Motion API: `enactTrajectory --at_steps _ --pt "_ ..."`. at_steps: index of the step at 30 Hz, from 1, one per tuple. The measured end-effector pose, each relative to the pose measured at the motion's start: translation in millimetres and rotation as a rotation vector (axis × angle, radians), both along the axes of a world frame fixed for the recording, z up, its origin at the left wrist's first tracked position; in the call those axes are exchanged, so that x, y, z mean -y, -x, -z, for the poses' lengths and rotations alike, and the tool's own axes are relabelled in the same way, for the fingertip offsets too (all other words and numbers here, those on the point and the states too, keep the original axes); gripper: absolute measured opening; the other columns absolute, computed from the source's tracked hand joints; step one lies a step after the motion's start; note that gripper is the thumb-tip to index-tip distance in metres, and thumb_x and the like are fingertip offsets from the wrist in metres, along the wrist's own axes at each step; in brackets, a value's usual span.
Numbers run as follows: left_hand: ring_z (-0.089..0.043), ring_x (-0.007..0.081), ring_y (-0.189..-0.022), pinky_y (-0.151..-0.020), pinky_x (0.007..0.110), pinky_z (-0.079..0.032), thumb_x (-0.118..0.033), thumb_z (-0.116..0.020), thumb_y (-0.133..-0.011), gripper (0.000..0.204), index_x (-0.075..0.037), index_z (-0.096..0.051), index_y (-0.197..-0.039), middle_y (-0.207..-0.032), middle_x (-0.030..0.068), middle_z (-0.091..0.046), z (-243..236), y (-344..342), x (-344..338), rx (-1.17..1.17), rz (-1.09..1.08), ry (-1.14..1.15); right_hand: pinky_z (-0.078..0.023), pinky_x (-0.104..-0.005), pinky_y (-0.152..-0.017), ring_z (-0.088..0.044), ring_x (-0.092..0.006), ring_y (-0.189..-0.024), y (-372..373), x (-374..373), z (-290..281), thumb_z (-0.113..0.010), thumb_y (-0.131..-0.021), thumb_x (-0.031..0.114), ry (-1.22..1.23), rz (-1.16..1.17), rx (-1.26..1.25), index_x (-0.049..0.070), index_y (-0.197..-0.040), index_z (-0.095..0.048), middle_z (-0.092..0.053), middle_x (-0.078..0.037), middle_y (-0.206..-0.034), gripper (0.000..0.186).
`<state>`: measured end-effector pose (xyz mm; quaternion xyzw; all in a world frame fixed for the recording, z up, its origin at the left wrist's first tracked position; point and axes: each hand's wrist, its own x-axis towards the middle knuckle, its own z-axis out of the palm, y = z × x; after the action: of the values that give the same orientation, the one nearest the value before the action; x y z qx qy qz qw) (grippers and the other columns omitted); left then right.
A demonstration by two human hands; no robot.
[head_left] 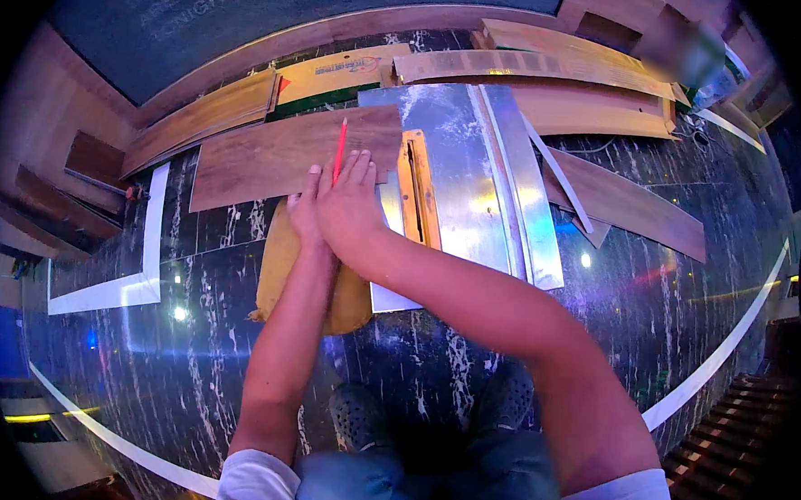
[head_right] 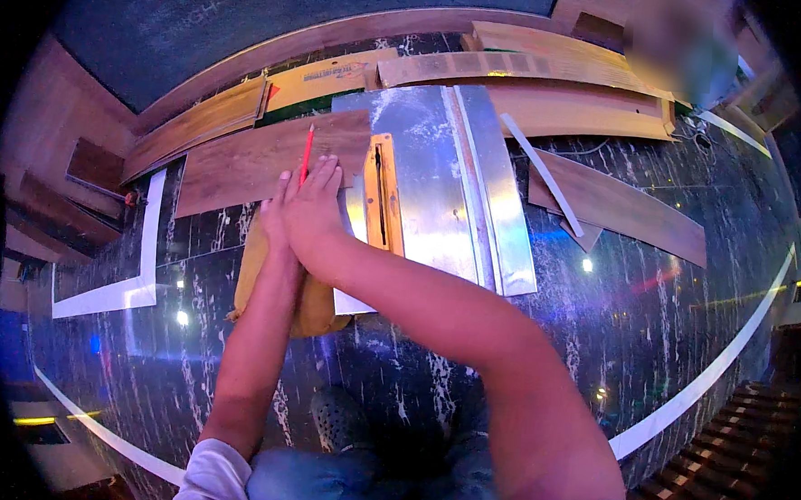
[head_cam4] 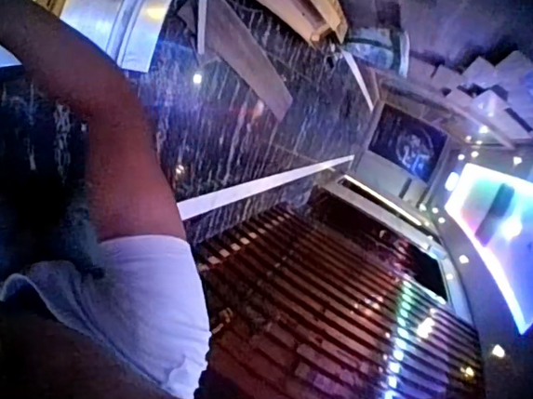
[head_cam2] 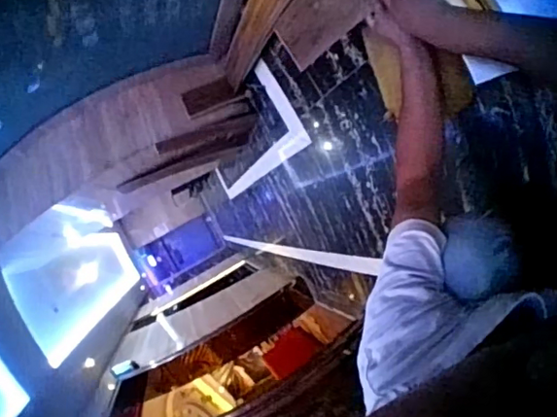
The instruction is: The person marks and trims floor tiles using a table saw, then carries a tile to the installation area and fits it against a wall, marking it with a pencil.
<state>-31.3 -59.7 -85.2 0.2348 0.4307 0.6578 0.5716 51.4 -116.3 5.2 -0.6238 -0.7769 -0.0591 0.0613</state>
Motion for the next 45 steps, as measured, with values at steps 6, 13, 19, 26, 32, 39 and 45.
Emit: enactTrajectory --at_steps 6,13,19,26,32,39,45 --pt "-0.063 0.0288 -0.118 -0.101 0.04 -0.052 -0.02 -0.055 -0.106 0.047 0.007 -0.043 -0.142 -0.139 0.0209 -0.058 6 18 1 0.482 0.275 -0.017 -0.023 -0.0693 -0.117 -0.033 -0.0632 -0.142 16 -8 1 -0.046 -0.101 0.024 0.043 0.093 -0.043 -0.008 -0.148 -0.046 -0.039 -0.044 -0.15 0.057" --pt "-0.064 0.0223 -0.111 -0.097 0.036 -0.052 -0.016 -0.059 -0.103 0.036 0.008 -0.061 -0.13 -0.127 0.0143 -0.066 25 32 -16 0.269 0.286 0.013 -0.018 -0.0721 -0.118 -0.029 -0.0648 -0.143 24 -19 21 -0.043 -0.102 0.022 -0.026 0.145 -0.025 -0.007 -0.149 -0.045 -0.036 -0.045 -0.151 0.055" --pt "-0.066 0.021 -0.108 -0.094 0.036 -0.054 -0.011 -0.061 -0.102 0.029 0.006 -0.064 -0.125 -0.122 0.0123 -0.067 -19 11 6 0.179 0.221 0.027 -0.016 -0.0679 -0.121 -0.031 -0.0594 -0.145 17 -15 32 -0.043 -0.101 0.021 -0.155 0.232 -0.021 -0.006 -0.149 -0.045 -0.038 -0.043 -0.152 0.056" --pt "-0.067 0.0226 -0.108 -0.094 0.037 -0.056 -0.009 -0.059 -0.103 0.031 0.009 -0.061 -0.128 -0.125 0.013 -0.067 -33 4 18 0.179 0.204 0.063 -0.017 -0.062 -0.123 -0.034 -0.0549 -0.146 15 -13 29 -0.043 -0.103 0.022 -0.243 0.276 -0.11 -0.008 -0.147 -0.046 -0.042 -0.04 -0.15 0.054" --pt "-0.067 0.022 -0.107 -0.091 0.037 -0.057 -0.009 -0.064 -0.101 0.032 0.009 -0.062 -0.127 -0.125 0.0137 -0.066 -8 12 12 0.197 0.215 0.06 -0.017 -0.0608 -0.123 -0.034 -0.0536 -0.146 16 -8 29 -0.043 -0.103 0.022 -0.227 0.282 -0.127 -0.009 -0.146 -0.046 -0.042 -0.04 -0.15 0.053" --pt "-0.066 0.0223 -0.105 -0.092 0.037 -0.056 -0.01 -0.067 -0.1 0.033 0.008 -0.062 -0.126 -0.124 0.0135 -0.066 -15 7 14 0.13 0.195 0.088 -0.019 -0.06 -0.123 -0.037 -0.053 -0.145 13 -9 32 -0.043 -0.103 0.022 -0.253 0.306 -0.161 -0.009 -0.145 -0.048 -0.044 -0.041 -0.148 0.052" --pt "-0.066 0.0231 -0.107 -0.093 0.037 -0.056 -0.012 -0.067 -0.099 0.037 0.009 -0.06 -0.129 -0.125 0.0145 -0.066 -31 13 14 0.099 0.193 0.076 -0.021 -0.059 -0.123 -0.037 -0.0528 -0.145 18 -7 21 -0.044 -0.102 0.021 -0.239 0.282 -0.177 -0.009 -0.145 -0.048 -0.043 -0.041 -0.149 0.053"
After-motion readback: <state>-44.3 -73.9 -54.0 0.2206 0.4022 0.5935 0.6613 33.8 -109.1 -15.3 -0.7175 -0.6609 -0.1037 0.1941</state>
